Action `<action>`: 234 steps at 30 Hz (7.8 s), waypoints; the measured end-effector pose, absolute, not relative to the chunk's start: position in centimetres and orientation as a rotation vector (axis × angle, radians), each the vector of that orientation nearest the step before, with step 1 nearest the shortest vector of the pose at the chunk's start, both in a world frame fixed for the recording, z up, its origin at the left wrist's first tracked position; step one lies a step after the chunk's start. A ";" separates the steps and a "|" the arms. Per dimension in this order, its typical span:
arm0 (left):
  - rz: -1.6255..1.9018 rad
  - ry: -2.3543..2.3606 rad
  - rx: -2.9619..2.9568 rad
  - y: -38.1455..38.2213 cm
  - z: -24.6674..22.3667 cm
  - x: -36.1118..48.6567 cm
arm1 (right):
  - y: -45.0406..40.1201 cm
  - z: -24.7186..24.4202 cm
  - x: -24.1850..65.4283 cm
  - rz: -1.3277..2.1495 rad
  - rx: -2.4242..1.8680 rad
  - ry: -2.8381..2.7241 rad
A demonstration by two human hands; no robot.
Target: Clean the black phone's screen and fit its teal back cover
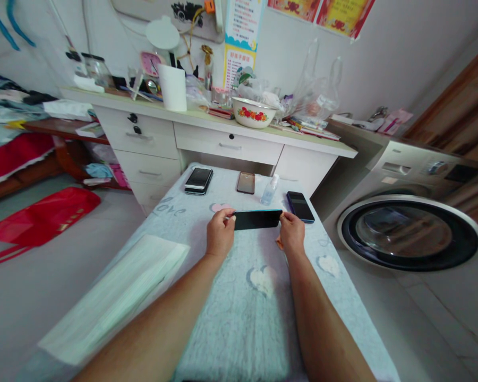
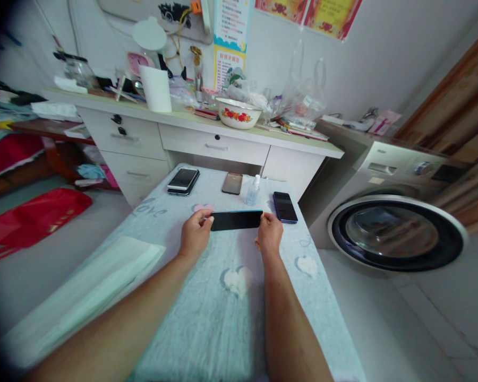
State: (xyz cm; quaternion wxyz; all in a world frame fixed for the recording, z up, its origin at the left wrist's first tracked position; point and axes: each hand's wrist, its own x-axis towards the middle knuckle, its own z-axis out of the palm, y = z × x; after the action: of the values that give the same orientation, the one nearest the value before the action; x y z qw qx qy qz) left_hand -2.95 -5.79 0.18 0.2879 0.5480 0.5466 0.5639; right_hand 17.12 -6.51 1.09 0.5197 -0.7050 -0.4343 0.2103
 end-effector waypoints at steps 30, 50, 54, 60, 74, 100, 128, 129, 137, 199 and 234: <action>1.503 1.467 1.463 -5.8 0.1 -3.0 | -6.6 1.4 17.5 0.430 -1.756 -1.205; 1.495 1.468 1.485 -5.7 -0.2 -3.1 | -6.6 1.4 17.6 0.389 -1.831 -1.277; 1.492 1.481 1.486 -5.8 -0.2 -3.1 | -6.7 1.5 17.3 0.434 -1.732 -1.207; 1.488 1.472 1.510 -5.7 -0.3 -3.2 | -6.5 1.7 16.9 0.479 -1.637 -1.074; 1.505 1.469 1.491 -5.7 -0.3 -3.1 | -6.5 1.2 17.6 0.341 -1.828 -1.302; 1.483 1.436 1.465 -5.5 -0.1 -3.2 | -6.4 2.1 17.8 0.264 -1.558 -1.212; 1.410 1.326 2.130 -6.9 2.4 -2.2 | -10.1 7.6 12.9 -0.296 -1.069 -1.632; 1.480 1.289 2.143 -7.2 2.9 -2.2 | -10.2 7.5 12.7 -0.288 -1.062 -1.648; 1.743 1.201 2.168 -8.6 4.7 -2.5 | -10.5 7.4 12.0 -0.318 -1.050 -1.674; 1.739 1.271 2.196 -8.3 4.6 -2.5 | -10.6 7.1 11.9 -0.347 -1.058 -1.652; 1.751 1.251 2.255 -8.2 4.5 -2.7 | -10.8 6.9 11.8 -0.372 -1.020 -1.682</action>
State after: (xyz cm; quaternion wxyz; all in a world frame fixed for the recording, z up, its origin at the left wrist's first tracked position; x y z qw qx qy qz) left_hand -2.66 -8.17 4.53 0.0120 0.7234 0.4012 0.5618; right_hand 11.75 -10.77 6.93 0.5394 -0.4288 -0.7076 -0.1565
